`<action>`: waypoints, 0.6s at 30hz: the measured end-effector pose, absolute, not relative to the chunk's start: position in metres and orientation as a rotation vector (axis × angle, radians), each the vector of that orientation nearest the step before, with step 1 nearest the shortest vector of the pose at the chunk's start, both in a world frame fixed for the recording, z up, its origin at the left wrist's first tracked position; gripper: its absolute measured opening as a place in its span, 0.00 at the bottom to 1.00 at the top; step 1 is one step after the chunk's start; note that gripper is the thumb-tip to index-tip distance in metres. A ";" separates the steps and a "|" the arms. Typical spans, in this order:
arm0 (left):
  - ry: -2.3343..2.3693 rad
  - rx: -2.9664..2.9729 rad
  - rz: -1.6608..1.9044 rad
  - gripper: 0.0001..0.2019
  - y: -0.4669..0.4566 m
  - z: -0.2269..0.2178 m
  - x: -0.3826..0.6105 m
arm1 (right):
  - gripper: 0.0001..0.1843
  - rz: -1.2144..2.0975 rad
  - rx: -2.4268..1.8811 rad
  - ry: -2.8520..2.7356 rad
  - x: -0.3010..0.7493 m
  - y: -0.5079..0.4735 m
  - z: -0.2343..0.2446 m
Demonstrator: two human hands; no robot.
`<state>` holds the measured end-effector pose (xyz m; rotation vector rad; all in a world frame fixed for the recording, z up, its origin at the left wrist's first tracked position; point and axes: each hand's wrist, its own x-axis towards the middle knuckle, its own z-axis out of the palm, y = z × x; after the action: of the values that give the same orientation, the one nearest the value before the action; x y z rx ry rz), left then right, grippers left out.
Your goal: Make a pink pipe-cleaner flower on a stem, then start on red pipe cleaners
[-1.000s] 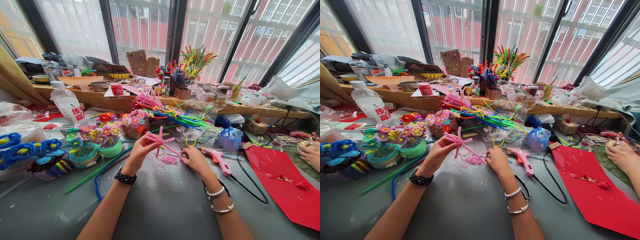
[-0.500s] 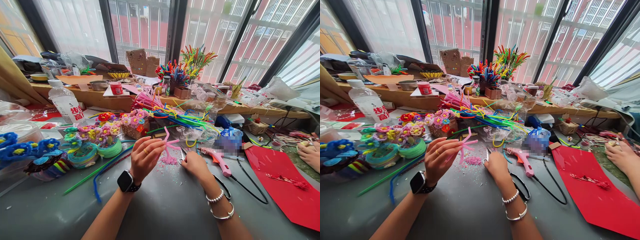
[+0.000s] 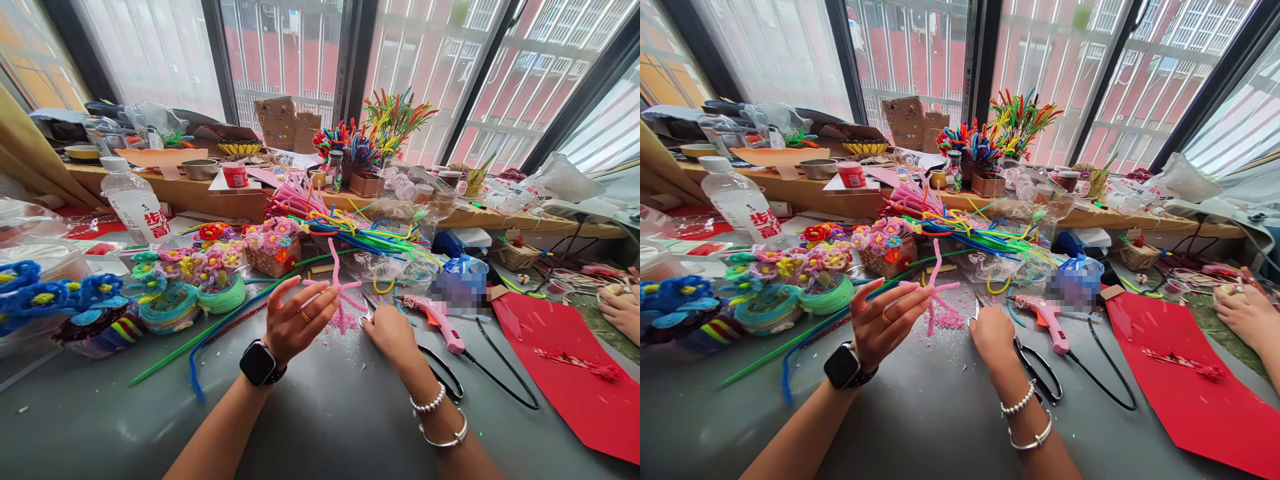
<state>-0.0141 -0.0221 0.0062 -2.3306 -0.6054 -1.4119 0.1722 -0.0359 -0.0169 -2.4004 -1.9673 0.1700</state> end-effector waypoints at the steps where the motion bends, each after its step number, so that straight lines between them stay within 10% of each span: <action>1: -0.596 -2.358 -1.439 0.17 -0.022 0.006 -0.014 | 0.14 0.180 -2.412 -1.952 0.172 -0.035 -0.017; 18: -0.599 -2.192 -1.240 0.15 -0.020 0.005 -0.014 | 0.12 0.261 -1.997 -1.681 0.189 -0.029 -0.008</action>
<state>-0.0140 -0.0202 0.0051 -2.1920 -0.5987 -1.2403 0.1888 -0.0293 -0.0082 -1.9966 -1.6806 0.2613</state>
